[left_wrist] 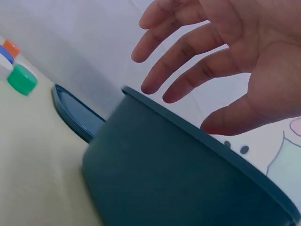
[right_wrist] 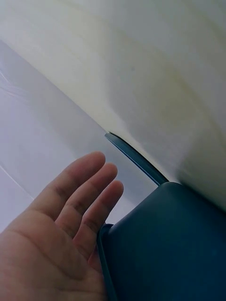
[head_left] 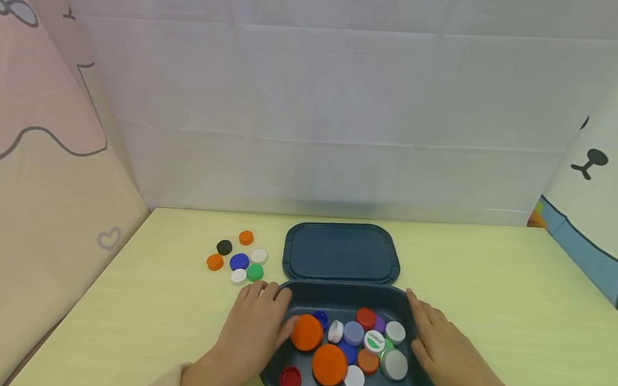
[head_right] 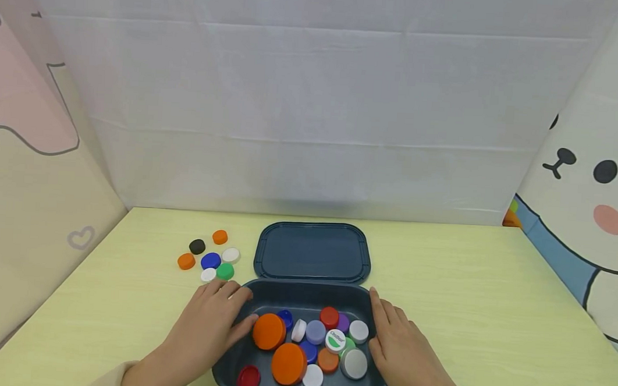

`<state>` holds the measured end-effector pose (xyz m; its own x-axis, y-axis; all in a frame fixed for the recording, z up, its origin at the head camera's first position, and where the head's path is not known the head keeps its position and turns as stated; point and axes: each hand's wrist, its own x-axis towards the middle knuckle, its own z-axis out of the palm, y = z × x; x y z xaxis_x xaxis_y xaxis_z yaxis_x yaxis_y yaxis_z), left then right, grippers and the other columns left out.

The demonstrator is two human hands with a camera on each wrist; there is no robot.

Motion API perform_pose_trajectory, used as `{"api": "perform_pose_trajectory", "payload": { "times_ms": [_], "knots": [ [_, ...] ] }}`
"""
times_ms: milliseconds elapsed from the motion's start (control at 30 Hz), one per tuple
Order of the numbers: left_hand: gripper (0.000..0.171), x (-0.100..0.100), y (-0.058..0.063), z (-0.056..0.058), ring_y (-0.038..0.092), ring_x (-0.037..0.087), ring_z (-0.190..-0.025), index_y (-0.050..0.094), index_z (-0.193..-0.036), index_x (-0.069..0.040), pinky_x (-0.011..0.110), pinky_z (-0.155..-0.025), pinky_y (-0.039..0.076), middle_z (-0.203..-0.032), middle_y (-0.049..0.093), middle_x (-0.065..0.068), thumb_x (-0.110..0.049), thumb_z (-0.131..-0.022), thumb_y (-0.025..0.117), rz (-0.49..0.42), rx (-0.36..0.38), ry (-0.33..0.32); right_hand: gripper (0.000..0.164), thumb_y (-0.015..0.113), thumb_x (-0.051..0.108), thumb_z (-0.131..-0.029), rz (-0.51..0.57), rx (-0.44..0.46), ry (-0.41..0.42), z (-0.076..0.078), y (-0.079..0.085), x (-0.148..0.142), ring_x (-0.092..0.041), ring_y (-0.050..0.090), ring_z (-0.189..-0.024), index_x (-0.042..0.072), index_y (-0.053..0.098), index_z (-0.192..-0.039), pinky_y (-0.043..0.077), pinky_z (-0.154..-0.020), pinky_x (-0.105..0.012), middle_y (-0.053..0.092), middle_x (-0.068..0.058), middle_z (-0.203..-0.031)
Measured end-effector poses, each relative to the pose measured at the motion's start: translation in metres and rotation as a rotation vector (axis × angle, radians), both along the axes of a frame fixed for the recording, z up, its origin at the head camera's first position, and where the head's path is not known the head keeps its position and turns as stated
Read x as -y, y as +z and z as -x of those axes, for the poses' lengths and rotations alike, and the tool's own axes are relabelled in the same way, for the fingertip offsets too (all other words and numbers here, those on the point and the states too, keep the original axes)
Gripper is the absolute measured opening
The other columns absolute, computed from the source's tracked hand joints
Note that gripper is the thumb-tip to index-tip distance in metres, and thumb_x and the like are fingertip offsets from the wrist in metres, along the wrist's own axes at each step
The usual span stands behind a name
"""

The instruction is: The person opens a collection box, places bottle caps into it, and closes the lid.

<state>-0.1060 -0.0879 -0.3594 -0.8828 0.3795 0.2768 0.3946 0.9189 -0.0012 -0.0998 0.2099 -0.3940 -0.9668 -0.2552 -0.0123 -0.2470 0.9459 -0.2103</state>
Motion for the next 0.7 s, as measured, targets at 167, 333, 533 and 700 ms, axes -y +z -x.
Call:
{"api": "perform_pose_trajectory", "payload": {
  "times_ms": [167,333,533,700],
  "knots": [
    [0.031,0.013,-0.002,0.014,0.050,0.024,-0.079,0.060,-0.091,-0.009,0.036,-0.073,0.044,-0.083,0.060,0.006,-0.035,-0.078,0.069,-0.027,-0.105,0.063,0.067,0.053,0.022,-0.088,-0.001,-0.005,-0.001,0.000,0.000,0.000,-0.031,0.047,-0.117,0.005,0.021,-0.144,0.043,-0.093,-0.050,0.044,-0.016,-0.135],
    [0.029,0.027,-0.008,0.026,0.050,0.027,-0.074,0.057,-0.085,-0.006,0.036,-0.067,0.044,-0.075,0.056,0.008,-0.029,-0.075,0.073,-0.050,-0.207,0.097,0.067,0.053,0.023,-0.088,-0.004,-0.012,0.002,0.000,0.000,-0.001,-0.031,0.047,-0.118,0.005,0.021,-0.144,0.044,-0.092,-0.050,0.044,-0.016,-0.135],
    [0.026,0.041,-0.015,0.041,0.053,0.028,-0.068,0.056,-0.081,-0.004,0.036,-0.059,0.043,-0.072,0.056,0.009,-0.020,-0.072,0.074,-0.079,-0.273,0.120,0.066,0.053,0.022,-0.088,-0.006,-0.019,0.003,0.000,0.000,-0.002,-0.030,0.048,-0.118,0.005,0.021,-0.144,0.045,-0.092,-0.049,0.044,-0.016,-0.135],
    [0.023,0.051,-0.022,0.050,0.052,0.030,-0.067,0.055,-0.077,-0.004,0.037,-0.057,0.042,-0.067,0.053,0.009,-0.015,-0.071,0.073,-0.092,-0.261,0.149,0.066,0.053,0.021,-0.088,-0.001,-0.027,0.008,0.000,0.000,-0.002,-0.029,0.048,-0.117,0.005,0.022,-0.144,0.044,-0.093,-0.049,0.045,-0.015,-0.135]
  ]
}}
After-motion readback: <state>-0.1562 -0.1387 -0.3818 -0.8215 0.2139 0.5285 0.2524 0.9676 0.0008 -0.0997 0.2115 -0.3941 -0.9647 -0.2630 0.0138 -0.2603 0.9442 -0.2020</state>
